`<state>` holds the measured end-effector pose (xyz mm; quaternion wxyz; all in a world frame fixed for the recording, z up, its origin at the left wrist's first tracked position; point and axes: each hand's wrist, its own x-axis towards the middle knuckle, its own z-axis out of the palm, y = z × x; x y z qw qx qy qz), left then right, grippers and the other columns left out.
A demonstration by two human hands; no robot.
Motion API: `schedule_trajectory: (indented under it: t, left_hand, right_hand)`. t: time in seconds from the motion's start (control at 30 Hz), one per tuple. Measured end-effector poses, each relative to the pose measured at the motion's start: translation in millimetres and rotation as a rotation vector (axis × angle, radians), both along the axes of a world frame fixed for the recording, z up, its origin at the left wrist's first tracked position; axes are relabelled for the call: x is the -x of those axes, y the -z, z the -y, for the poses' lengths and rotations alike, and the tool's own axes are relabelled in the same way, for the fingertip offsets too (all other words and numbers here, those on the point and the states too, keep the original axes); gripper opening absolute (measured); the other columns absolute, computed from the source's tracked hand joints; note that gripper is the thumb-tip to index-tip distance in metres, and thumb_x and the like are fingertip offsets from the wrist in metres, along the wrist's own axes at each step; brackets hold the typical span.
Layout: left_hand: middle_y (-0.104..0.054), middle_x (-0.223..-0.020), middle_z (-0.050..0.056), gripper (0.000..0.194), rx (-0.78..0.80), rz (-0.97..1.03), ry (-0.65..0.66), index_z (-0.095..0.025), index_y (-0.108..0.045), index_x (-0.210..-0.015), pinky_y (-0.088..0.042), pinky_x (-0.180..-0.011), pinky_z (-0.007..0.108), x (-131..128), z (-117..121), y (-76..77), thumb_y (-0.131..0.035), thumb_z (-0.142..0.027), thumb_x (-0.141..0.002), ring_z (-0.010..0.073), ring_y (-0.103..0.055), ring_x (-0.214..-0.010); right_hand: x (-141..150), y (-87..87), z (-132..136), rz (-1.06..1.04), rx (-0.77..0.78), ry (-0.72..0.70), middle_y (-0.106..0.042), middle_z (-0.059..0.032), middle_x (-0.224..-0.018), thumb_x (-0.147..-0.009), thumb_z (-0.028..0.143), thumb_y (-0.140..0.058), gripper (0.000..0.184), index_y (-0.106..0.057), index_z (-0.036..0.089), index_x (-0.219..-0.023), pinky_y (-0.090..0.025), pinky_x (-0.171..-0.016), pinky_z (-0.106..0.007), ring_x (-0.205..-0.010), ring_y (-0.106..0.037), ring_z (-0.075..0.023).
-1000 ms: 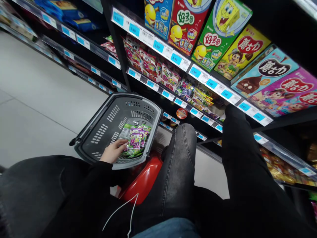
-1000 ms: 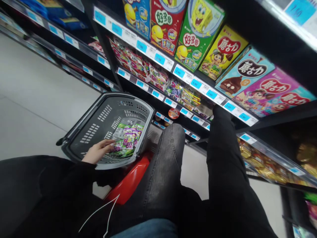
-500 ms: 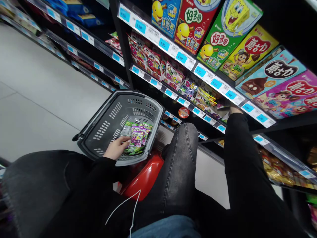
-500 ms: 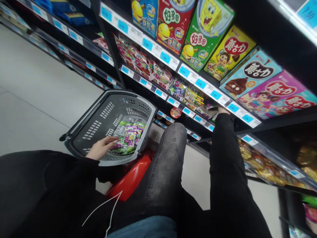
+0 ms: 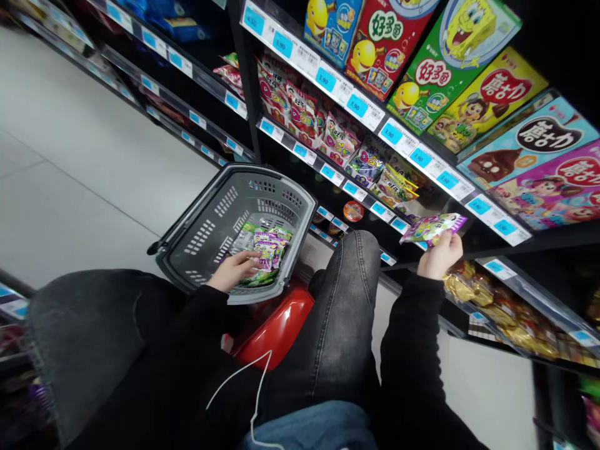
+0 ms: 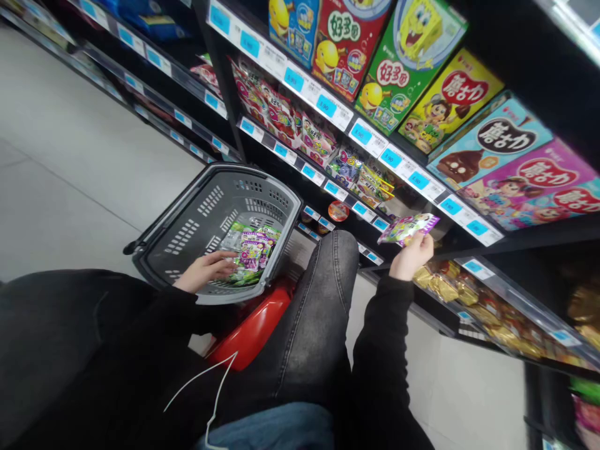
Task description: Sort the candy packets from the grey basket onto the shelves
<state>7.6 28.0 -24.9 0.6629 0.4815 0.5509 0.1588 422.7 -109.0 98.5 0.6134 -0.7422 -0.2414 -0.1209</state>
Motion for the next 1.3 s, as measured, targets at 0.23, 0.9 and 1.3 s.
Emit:
schedule_trajectory:
  t: [0.23, 0.9, 1.3]
  left_hand:
    - [-0.068, -0.080, 0.007, 0.054, 0.367, 0.470, 0.172, -0.018, -0.064, -0.108, -0.052, -0.065, 0.034, -6, 14, -29.2, -0.075, -0.045, -0.062, 0.0169, -0.061, -0.065]
    - [-0.067, -0.108, 0.008, 0.039, 0.265, 0.823, -0.319, -0.020, -0.055, -0.112, -0.051, -0.088, 0.042, 2, 12, -24.5, -0.070, -0.025, -0.075, 0.0221, -0.065, -0.096]
    - [-0.066, -0.100, 0.004, 0.061, 0.195, 0.740, -0.237, -0.029, -0.043, -0.127, -0.049, -0.047, 0.025, 9, 12, -20.6, -0.070, -0.020, -0.073, 0.0158, -0.065, -0.062]
  right_hand:
    - [147, -30.8, -21, -0.139, 0.213, -0.489, -0.058, -0.0014, -0.072, -0.082, 0.039, -0.051, 0.023, -0.056, 0.017, -0.079, -0.043, -0.063, -0.025, -0.066, -0.051, -0.0135]
    - [210, 57.5, -110, -0.722, 0.456, -1.172, -0.056, 0.0025, -0.058, -0.058, 0.037, -0.071, 0.028, -0.059, 0.017, -0.073, -0.035, -0.051, -0.022, -0.053, -0.048, -0.0103]
    - [215, 67.5, -115, -0.814, 0.433, -1.067, -0.059, 0.0028, -0.056, -0.051, 0.031, -0.073, 0.031, -0.060, 0.016, -0.075, -0.038, -0.050, -0.022, -0.050, -0.051, -0.0102]
